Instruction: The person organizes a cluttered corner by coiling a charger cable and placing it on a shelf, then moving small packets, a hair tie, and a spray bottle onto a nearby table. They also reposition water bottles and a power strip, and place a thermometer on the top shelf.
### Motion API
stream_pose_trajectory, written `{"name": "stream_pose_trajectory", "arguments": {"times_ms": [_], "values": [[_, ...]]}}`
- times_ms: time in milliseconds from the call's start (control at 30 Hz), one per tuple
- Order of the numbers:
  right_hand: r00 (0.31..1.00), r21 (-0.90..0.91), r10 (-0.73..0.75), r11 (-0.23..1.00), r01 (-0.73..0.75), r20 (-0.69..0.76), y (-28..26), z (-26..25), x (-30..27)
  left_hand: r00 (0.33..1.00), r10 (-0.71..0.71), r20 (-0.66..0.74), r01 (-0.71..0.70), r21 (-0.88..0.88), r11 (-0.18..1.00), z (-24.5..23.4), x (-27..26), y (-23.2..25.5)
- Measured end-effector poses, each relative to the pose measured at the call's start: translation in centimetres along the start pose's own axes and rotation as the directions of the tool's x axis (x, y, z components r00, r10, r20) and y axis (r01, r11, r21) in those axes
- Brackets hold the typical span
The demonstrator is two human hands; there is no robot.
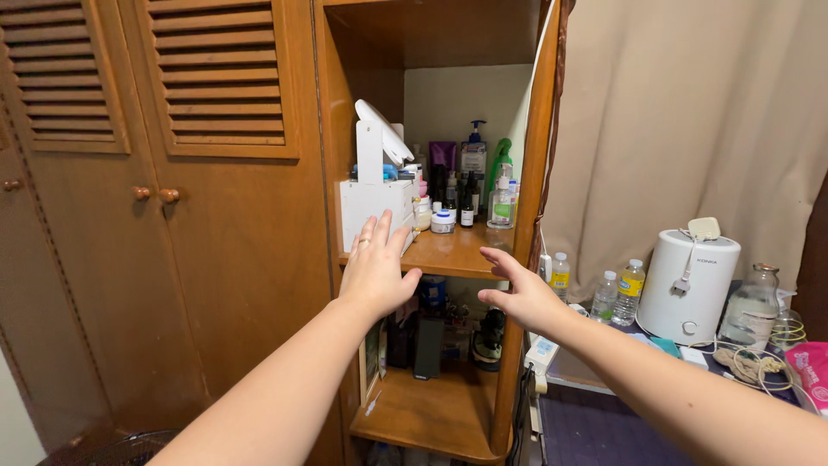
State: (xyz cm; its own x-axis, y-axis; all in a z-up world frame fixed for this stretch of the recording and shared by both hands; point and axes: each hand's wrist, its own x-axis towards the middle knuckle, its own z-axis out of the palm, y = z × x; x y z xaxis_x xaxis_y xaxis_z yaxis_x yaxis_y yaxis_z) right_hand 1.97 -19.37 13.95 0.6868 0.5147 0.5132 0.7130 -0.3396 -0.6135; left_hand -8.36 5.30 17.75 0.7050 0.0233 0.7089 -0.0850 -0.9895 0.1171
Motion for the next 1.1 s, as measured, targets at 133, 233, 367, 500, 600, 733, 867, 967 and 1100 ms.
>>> {"name": "stream_pose_trajectory", "arguments": {"times_ms": [133, 233, 367, 500, 600, 733, 867, 967, 1100], "values": [[1.0, -0.045, 0.023, 0.999, -0.023, -0.001, -0.6, 0.9, -1.1, 0.993, -0.026, 0.114, 0.019, 0.06, 0.998, -1.0, -1.5, -1.1], [0.972, -0.169, 0.234, 0.959, -0.228, 0.015, -1.2, 1.4, -2.0, 0.979, -0.055, 0.197, 0.036, 0.101, 0.994, -1.9, -2.7, -1.8], [0.996, -0.232, 0.077, 0.969, -0.084, -0.037, -0.8, 2.0, -2.4, 0.962, -0.081, 0.263, 0.046, 0.137, 0.99, -2.8, -3.9, -2.6], [0.979, -0.348, -0.164, 0.931, 0.114, -0.119, 0.3, 3.0, -2.5, 0.949, -0.046, 0.311, -0.015, 0.19, 0.982, -3.3, -4.4, -3.7], [0.983, -0.37, -0.075, 0.929, 0.009, -0.165, 0.3, 3.7, -3.2, 0.934, -0.032, 0.356, -0.054, 0.227, 0.972, -3.4, -4.9, -3.9], [0.986, -0.499, -0.088, 0.866, 0.005, -0.143, -0.2, 4.3, -4.5, 0.933, -0.021, 0.359, -0.074, 0.25, 0.965, -3.3, -5.7, -4.2], [0.991, -0.566, 0.002, 0.821, -0.08, -0.137, -0.4, 4.2, -5.4, 0.928, -0.022, 0.373, -0.083, 0.263, 0.961, -3.0, -6.1, -4.4], [0.99, -0.578, 0.045, 0.808, -0.115, -0.133, -0.2, 4.1, -6.0, 0.921, -0.03, 0.389, -0.085, 0.276, 0.957, -2.9, -5.9, -4.4], [0.988, -0.575, 0.076, 0.806, -0.141, -0.136, 0.4, 4.3, -6.4, 0.922, -0.024, 0.386, -0.091, 0.278, 0.956, -2.9, -6.0, -4.6]]}}
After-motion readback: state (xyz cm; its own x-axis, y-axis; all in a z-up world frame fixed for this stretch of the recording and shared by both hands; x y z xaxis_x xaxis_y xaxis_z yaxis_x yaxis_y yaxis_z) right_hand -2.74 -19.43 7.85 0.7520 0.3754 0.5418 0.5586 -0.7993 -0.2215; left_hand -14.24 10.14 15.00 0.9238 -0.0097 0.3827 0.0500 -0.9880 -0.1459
